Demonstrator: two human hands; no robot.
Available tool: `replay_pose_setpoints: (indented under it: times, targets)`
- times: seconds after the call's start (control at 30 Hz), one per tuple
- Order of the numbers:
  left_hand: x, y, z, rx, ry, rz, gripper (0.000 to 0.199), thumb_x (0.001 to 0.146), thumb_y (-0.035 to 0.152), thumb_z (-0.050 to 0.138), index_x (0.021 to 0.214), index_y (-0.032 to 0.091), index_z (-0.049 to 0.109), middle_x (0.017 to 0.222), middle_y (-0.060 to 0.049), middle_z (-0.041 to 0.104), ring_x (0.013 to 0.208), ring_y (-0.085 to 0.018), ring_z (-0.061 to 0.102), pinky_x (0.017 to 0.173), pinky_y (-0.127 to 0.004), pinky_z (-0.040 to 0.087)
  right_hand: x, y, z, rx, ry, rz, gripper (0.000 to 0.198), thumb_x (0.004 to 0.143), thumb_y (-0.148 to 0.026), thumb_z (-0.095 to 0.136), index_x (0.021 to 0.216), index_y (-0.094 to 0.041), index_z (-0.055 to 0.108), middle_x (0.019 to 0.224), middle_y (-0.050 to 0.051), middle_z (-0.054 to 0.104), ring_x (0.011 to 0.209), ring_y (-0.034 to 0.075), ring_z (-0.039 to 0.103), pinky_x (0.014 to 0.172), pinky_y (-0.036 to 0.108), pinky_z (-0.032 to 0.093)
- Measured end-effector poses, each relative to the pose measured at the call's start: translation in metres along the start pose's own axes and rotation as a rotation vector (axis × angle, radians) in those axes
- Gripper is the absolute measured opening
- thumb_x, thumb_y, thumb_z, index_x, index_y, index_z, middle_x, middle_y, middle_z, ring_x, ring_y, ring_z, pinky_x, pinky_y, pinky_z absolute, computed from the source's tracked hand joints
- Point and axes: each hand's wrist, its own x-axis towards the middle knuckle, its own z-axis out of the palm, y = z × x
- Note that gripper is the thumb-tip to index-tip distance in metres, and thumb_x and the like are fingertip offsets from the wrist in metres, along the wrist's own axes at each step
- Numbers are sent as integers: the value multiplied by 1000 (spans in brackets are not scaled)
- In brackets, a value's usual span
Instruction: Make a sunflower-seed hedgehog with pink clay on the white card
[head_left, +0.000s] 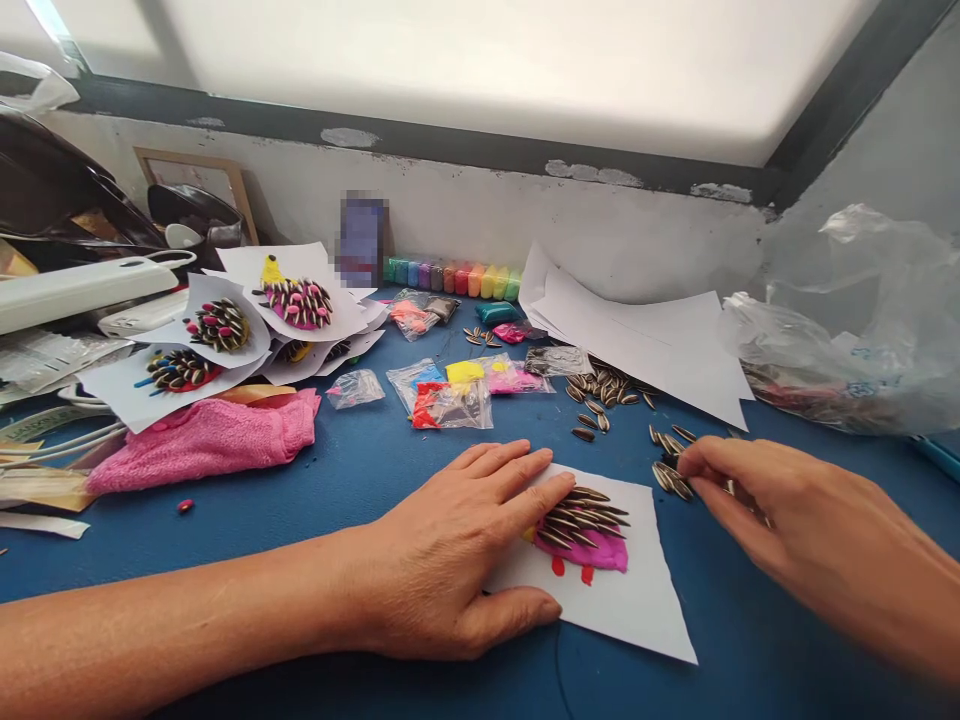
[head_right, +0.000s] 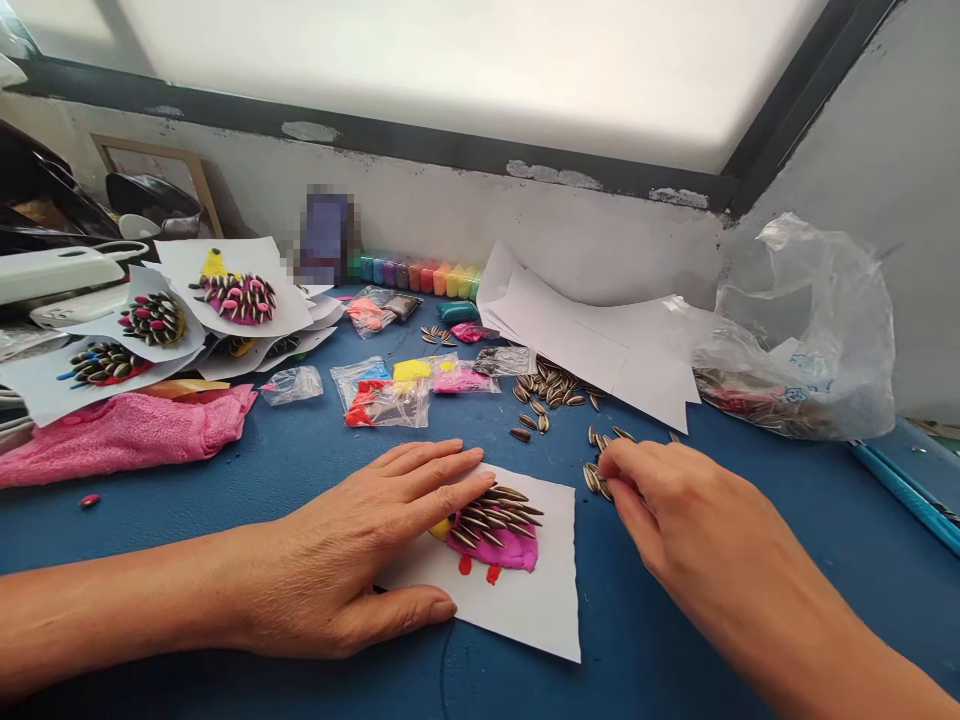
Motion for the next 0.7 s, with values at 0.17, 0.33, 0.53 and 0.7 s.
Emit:
replay_pose_setpoints:
  times: [0.17,0.33,0.53,0.7]
  targets:
    - [0,-1,0,17,-26,-11,78,92,52,58,154,13,33,160,-18,33,149,-37,28,120,-56,28,-14,2,-5,18,-33,50,24,84,-32,50,67,-28,66,62,2,68,45,18,62,38,28,44]
    - [1,0,0,32,-30,-17,78,92,51,58,155,13,32,160,-17,33,150,-36,27,120,-55,27,-12,4,0,128,-274,146,13,79,-33,59,74,-29,70,64,0,71,48,18,66,38,26,47]
    - [1,-1,1,18,-18,-4,78,92,51,59,155,12,32,160,-19,33,149,-38,28,119,-57,29,-9,-1,1,89,-350,301,26,77,-36,58,97,-27,73,55,0,65,43,18,62,39,28,45]
    - [0,-1,1,24,-4,-1,77,92,51,59,153,12,34,158,-19,36,148,-37,31,119,-55,30,-9,-5,0,34,-437,369,21,81,-38,52,77,-28,70,70,2,72,57,20,68,49,32,51]
